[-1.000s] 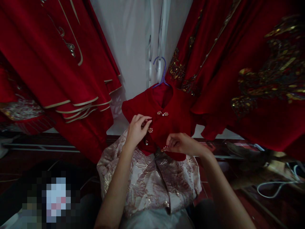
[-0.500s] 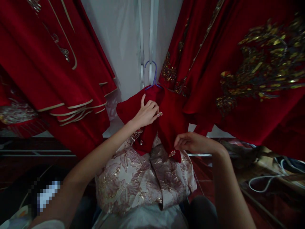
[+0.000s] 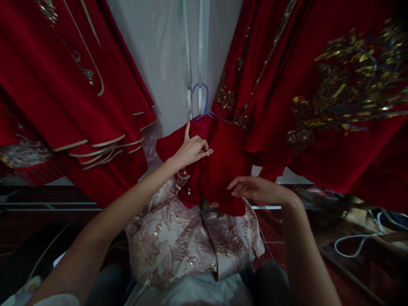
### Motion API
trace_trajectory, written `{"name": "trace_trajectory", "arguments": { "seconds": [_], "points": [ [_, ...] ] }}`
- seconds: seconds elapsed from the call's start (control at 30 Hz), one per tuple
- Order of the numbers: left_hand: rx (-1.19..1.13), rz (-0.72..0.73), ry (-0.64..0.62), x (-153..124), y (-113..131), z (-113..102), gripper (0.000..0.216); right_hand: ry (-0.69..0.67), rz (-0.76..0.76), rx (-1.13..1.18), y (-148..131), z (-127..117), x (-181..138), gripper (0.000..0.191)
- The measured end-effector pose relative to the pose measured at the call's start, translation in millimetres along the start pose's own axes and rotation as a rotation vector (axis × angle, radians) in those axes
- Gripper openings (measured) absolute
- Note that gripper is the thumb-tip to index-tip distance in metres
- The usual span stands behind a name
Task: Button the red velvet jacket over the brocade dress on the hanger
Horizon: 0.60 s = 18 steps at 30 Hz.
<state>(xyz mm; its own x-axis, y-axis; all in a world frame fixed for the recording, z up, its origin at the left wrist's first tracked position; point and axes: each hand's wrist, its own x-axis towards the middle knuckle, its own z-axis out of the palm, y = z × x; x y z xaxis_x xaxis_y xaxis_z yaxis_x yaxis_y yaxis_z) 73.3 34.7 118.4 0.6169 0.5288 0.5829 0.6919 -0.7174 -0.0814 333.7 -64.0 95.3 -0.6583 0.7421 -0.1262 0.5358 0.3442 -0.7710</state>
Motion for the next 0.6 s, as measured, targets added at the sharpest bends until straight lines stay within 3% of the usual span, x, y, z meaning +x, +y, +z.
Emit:
{"name": "trace_trajectory", "arguments": {
  "seconds": [0.27, 0.6],
  "points": [
    [0.112, 0.062, -0.039, 1.0, 5.1, -7.3, 0.018, -0.004, 0.009, -0.016, -1.8, 0.1, 1.5, 0.037],
    [0.093, 0.066, -0.045, 3.3, 8.5, -9.3, 0.014, 0.005, 0.018, -0.013, -0.2, 0.3, 2.0, 0.036]
  ]
}}
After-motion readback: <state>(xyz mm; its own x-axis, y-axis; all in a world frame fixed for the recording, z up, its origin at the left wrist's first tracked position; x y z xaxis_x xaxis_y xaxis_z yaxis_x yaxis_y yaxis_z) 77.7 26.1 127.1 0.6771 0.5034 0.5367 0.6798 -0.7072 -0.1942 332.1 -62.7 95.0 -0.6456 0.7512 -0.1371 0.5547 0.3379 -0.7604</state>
